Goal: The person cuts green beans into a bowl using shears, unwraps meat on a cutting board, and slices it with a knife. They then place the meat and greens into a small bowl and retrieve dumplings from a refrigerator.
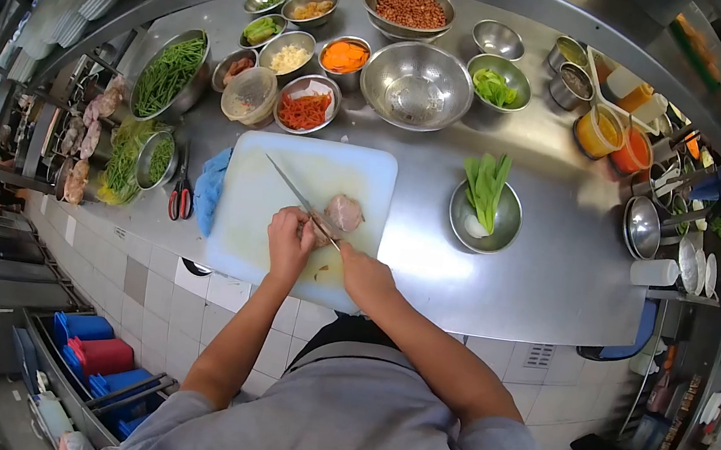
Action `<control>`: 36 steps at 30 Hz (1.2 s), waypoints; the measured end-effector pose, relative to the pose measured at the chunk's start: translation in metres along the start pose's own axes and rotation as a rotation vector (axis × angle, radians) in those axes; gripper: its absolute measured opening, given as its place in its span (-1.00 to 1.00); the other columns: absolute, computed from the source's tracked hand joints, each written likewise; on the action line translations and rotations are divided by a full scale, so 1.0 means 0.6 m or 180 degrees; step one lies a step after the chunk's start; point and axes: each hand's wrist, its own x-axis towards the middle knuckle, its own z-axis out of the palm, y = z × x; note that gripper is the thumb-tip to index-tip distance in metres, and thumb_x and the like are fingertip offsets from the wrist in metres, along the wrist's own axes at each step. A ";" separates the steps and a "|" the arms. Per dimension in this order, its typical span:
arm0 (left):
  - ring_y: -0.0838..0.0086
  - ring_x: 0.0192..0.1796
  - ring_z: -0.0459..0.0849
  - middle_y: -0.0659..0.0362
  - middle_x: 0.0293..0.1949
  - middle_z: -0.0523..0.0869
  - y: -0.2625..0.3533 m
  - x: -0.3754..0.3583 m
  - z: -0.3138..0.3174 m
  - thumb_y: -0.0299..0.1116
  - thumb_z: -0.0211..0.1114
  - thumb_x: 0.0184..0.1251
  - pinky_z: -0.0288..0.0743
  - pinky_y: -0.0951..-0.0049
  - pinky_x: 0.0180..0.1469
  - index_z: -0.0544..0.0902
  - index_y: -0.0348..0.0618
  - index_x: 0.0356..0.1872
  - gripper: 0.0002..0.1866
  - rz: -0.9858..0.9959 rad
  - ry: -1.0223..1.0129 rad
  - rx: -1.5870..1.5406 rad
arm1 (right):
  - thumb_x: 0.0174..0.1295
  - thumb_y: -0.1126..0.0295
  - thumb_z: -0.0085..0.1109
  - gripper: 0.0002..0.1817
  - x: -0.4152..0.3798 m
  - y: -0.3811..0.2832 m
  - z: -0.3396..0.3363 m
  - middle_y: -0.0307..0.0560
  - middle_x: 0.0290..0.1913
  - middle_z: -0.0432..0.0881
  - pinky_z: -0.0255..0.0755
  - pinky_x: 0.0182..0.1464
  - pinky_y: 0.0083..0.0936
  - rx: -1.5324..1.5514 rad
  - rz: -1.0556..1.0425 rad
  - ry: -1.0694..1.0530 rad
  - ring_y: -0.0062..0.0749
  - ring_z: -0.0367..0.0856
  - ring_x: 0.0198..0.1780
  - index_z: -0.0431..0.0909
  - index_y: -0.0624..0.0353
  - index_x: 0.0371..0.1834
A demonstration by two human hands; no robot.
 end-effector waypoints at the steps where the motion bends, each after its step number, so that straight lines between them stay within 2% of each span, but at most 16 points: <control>1: 0.09 -0.03 0.60 0.04 -0.09 0.69 0.000 0.000 -0.001 -0.44 0.34 0.28 0.41 0.11 0.02 0.59 -0.18 -0.21 -0.87 0.0007 0.0020 0.0009 | 0.51 0.37 -0.14 -0.79 -0.012 0.011 -0.003 0.29 -0.18 0.74 0.62 -0.09 0.05 0.0092 0.0098 -0.0199 0.22 0.78 -0.10 0.39 0.21 0.08; 3: 0.09 0.00 0.60 0.04 -0.08 0.68 0.000 -0.004 0.000 -0.42 0.33 0.29 0.40 0.10 0.05 0.60 -0.17 -0.21 -0.87 -0.0046 0.0043 -0.0069 | 0.52 0.33 -0.09 -0.78 -0.034 0.042 -0.010 0.28 -0.15 0.75 0.60 -0.04 0.07 0.0172 0.0191 -0.0405 0.25 0.76 -0.08 0.38 0.20 0.09; 5: 0.09 -0.01 0.60 0.03 -0.08 0.68 -0.002 -0.007 0.001 -0.42 0.33 0.30 0.40 0.10 0.05 0.60 -0.17 -0.20 -0.88 -0.0030 0.0065 -0.0074 | 0.50 0.25 0.04 -0.71 -0.048 0.078 -0.019 0.27 -0.11 0.75 0.56 0.03 0.13 0.0313 -0.0037 -0.0527 0.29 0.73 -0.04 0.35 0.20 0.11; 8: 0.09 -0.01 0.60 0.03 -0.08 0.68 0.001 -0.008 -0.002 -0.44 0.30 0.33 0.39 0.09 0.05 0.58 -0.17 -0.19 -0.89 0.0011 0.0073 -0.0075 | 0.48 0.21 0.13 -0.65 -0.058 0.086 -0.044 0.29 -0.08 0.74 0.54 0.03 0.15 0.0272 0.0022 -0.0433 0.31 0.71 -0.03 0.34 0.20 0.12; 9: 0.08 0.00 0.60 0.02 -0.08 0.68 0.003 -0.008 -0.002 -0.46 0.28 0.34 0.38 0.09 0.05 0.57 -0.18 -0.18 -0.90 0.0021 0.0075 -0.0078 | 0.48 0.23 0.11 -0.67 -0.070 0.071 -0.057 0.27 -0.09 0.74 0.55 0.00 0.14 0.0279 -0.0026 -0.0242 0.30 0.72 -0.05 0.34 0.19 0.12; 13: 0.05 0.00 0.58 -0.01 -0.07 0.66 0.003 -0.010 0.002 -0.50 0.23 0.37 0.37 0.09 0.06 0.55 -0.20 -0.17 -0.92 0.0137 0.0131 -0.0113 | 0.48 0.24 0.10 -0.63 -0.108 0.019 -0.079 0.33 -0.07 0.72 0.55 -0.01 0.14 0.0320 0.0107 -0.0255 0.34 0.70 -0.05 0.35 0.19 0.20; 19: 0.02 -0.02 0.55 -0.04 -0.12 0.60 0.001 -0.012 0.005 -0.51 0.24 0.31 0.36 0.05 0.02 0.51 -0.22 -0.22 -0.90 0.0080 0.0136 0.0021 | 0.50 0.29 0.05 -0.70 -0.170 0.000 -0.077 0.29 -0.12 0.72 0.59 -0.08 0.12 0.0192 -0.0021 -0.0361 0.27 0.73 -0.11 0.38 0.23 0.15; 21: 0.01 -0.04 0.55 -0.03 -0.14 0.59 0.002 -0.013 0.006 -0.51 0.24 0.29 0.36 0.04 0.00 0.50 -0.22 -0.23 -0.89 0.0107 0.0160 0.0011 | 0.49 0.35 -0.01 -0.79 -0.191 0.000 -0.086 0.23 -0.28 0.72 0.61 -0.22 0.11 0.0079 -0.0109 -0.0289 0.21 0.75 -0.25 0.38 0.25 0.04; 22: 0.01 -0.04 0.55 -0.03 -0.14 0.59 0.002 -0.013 0.006 -0.51 0.24 0.29 0.36 0.04 0.00 0.50 -0.22 -0.23 -0.89 0.0108 0.0147 0.0008 | 0.49 0.35 -0.01 -0.79 -0.200 0.000 -0.096 0.23 -0.28 0.72 0.61 -0.22 0.11 0.0086 -0.0098 -0.0292 0.21 0.75 -0.25 0.38 0.25 0.04; 24: 0.01 -0.04 0.55 -0.03 -0.12 0.60 0.000 -0.014 0.008 -0.50 0.24 0.29 0.36 0.04 0.01 0.50 -0.22 -0.22 -0.89 0.0069 0.0110 0.0022 | 0.46 0.41 -0.03 -0.81 -0.213 -0.002 -0.113 0.23 -0.29 0.72 0.61 -0.21 0.10 0.0000 0.0079 -0.0589 0.22 0.75 -0.24 0.38 0.27 0.02; 27: 0.08 0.03 0.56 0.03 -0.04 0.63 -0.008 -0.015 0.012 -0.47 0.28 0.29 0.34 0.06 0.06 0.52 -0.17 -0.18 -0.86 0.0073 0.0039 0.0074 | 0.43 0.46 -0.06 -0.81 -0.211 -0.002 -0.119 0.25 -0.28 0.73 0.61 -0.19 0.08 0.0034 0.0114 -0.0691 0.24 0.75 -0.22 0.38 0.29 0.03; 31: 0.08 0.02 0.56 0.03 -0.04 0.64 -0.017 -0.016 0.016 -0.48 0.28 0.28 0.34 0.07 0.06 0.52 -0.16 -0.18 -0.85 0.0089 -0.0003 0.0096 | 0.42 0.48 -0.09 -0.80 -0.146 -0.020 -0.106 0.30 -0.25 0.73 0.61 -0.18 0.06 0.0065 -0.0007 -0.0791 0.26 0.76 -0.20 0.38 0.30 0.04; 34: 0.08 0.01 0.57 0.03 -0.05 0.65 -0.022 -0.011 0.009 -0.48 0.27 0.27 0.34 0.08 0.07 0.51 -0.15 -0.18 -0.85 0.0019 -0.0075 0.0099 | 0.41 0.49 -0.10 -0.77 -0.072 -0.041 -0.075 0.34 -0.23 0.74 0.61 -0.17 0.08 0.0194 -0.0141 -0.0565 0.27 0.76 -0.19 0.39 0.34 0.06; 36: 0.01 -0.04 0.56 -0.02 -0.13 0.63 -0.017 -0.008 0.008 -0.51 0.22 0.29 0.35 0.05 0.02 0.50 -0.20 -0.22 -0.90 -0.0011 -0.0055 -0.0083 | 0.40 0.50 -0.10 -0.77 -0.039 -0.048 -0.059 0.35 -0.25 0.73 0.61 -0.17 0.08 0.0084 -0.0097 -0.0342 0.27 0.76 -0.19 0.39 0.34 0.06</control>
